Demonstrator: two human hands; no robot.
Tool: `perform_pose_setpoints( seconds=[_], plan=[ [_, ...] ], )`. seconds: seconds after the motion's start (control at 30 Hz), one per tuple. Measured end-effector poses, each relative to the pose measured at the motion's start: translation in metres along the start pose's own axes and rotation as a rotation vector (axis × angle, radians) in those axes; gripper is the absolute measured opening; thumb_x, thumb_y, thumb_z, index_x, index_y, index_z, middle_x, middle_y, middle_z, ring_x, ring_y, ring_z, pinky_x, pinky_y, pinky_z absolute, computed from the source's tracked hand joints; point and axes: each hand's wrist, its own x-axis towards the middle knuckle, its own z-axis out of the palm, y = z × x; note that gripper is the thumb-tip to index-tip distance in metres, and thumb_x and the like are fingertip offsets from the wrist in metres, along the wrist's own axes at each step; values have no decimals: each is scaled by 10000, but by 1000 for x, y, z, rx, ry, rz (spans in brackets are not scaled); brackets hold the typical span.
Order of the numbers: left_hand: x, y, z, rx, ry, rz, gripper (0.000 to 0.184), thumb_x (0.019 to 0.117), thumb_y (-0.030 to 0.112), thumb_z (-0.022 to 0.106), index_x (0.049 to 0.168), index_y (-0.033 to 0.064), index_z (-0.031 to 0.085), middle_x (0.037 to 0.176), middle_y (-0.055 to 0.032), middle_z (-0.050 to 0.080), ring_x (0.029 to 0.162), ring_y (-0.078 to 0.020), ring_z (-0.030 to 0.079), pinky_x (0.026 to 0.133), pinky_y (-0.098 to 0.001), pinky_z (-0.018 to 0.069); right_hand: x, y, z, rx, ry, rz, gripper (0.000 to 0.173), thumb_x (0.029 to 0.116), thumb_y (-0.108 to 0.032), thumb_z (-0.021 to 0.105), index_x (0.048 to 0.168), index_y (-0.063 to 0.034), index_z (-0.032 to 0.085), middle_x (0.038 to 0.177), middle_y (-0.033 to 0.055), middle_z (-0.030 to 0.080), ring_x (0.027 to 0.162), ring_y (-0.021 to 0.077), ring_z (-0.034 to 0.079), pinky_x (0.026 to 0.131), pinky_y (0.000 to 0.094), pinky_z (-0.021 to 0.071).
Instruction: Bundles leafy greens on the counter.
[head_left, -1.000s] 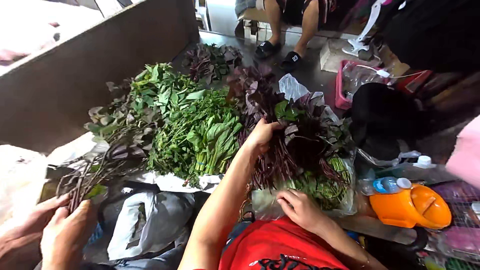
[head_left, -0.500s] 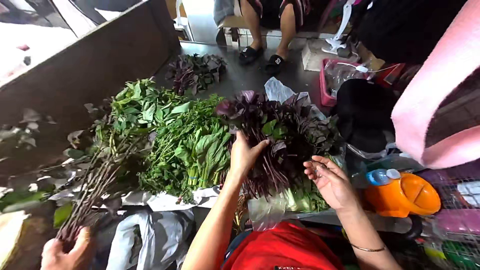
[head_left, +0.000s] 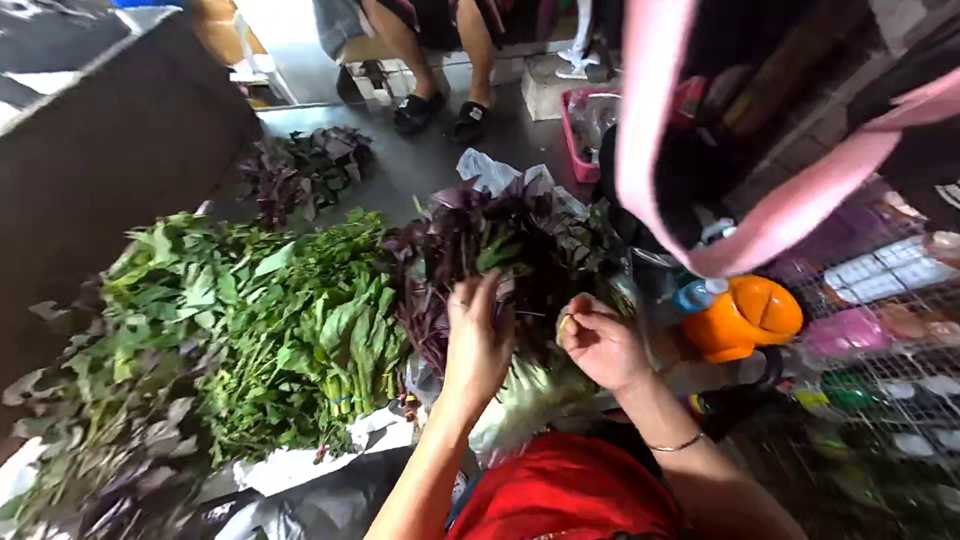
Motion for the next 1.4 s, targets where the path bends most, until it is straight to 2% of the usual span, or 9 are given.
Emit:
perform_pose_setpoints(
  seconds=[0.07, 0.13, 0.23, 0.33, 0.43, 0.67, 0.93, 1.2, 1.4],
  plan=[
    [-12, 6, 15, -359, -378, -75, 323, 1039, 194, 526, 1288, 28, 648, 1188, -72, 670, 1056, -107, 648, 940, -321, 547, -8, 3, -2, -43, -38, 23, 276, 966, -56, 408, 931, -160, 662, 733, -62, 661, 623, 22, 607, 601, 191, 522],
    [-21, 1, 30, -604, -544, -152, 291, 1032, 212, 519, 1188, 14, 664, 1097, -11, 677, 953, -56, 653, 865, -272, 560, -15, 6, -11, -15, -128, 32, 249, 954, -64, 462, 961, -161, 690, 738, -67, 664, 608, 14, 600, 580, 183, 514],
    [-37, -7, 42, -750, -539, -105, 308, 952, 224, 694, 1180, 17, 685, 1208, -44, 661, 1086, -117, 662, 928, -313, 588, -29, 5, -35, 50, -360, 59, 234, 962, -69, 535, 1080, -186, 700, 810, -53, 705, 649, 31, 646, 599, 202, 549],
    [-49, -1, 54, -860, -540, -157, 444, 837, 274, 822, 1175, 42, 650, 1168, -30, 676, 1050, -144, 683, 894, -337, 609, -40, 2, -50, 75, -459, 41, 257, 978, -52, 552, 1135, -184, 708, 864, -30, 734, 719, 63, 691, 660, 238, 586],
    [-54, 3, 71, -913, -537, -208, 439, 820, 180, 827, 1165, 19, 609, 1105, -41, 692, 978, -152, 705, 858, -342, 621, -47, 2, -62, 37, -443, 25, 230, 977, -67, 559, 1092, -186, 718, 872, -41, 725, 715, 40, 664, 649, 216, 558],
    [-71, 1, 106, -1060, -445, -162, 336, 877, 105, 784, 1190, 55, 674, 1208, -46, 653, 1061, -152, 667, 900, -339, 605, -58, -12, -86, -133, -468, -17, 246, 1000, -50, 529, 1120, -159, 714, 994, -47, 722, 769, 27, 660, 691, 218, 566],
    [-74, 5, 117, -868, -299, 6, 138, 914, 140, 758, 1046, 106, 737, 1198, 1, 631, 1098, -102, 644, 928, -289, 598, -59, -17, -99, -96, -557, 55, 224, 962, -57, 615, 1165, -135, 669, 881, -23, 732, 711, 72, 699, 658, 250, 597],
    [-66, 10, 134, -1106, -427, -125, 179, 999, 174, 487, 956, 182, 661, 1190, 41, 604, 1124, -88, 581, 965, -314, 513, -59, -32, -114, -304, -357, -101, 153, 975, -87, 645, 1072, -167, 733, 926, -33, 747, 838, 73, 709, 793, 268, 599],
    [-56, 16, 141, -938, -435, -51, 162, 988, 146, 468, 929, 141, 619, 1169, 21, 569, 1133, -80, 562, 964, -307, 515, -69, -37, -106, -611, -62, -321, 136, 931, 10, 688, 1032, -30, 769, 1008, 0, 773, 916, 68, 728, 865, 258, 614]
  ],
)
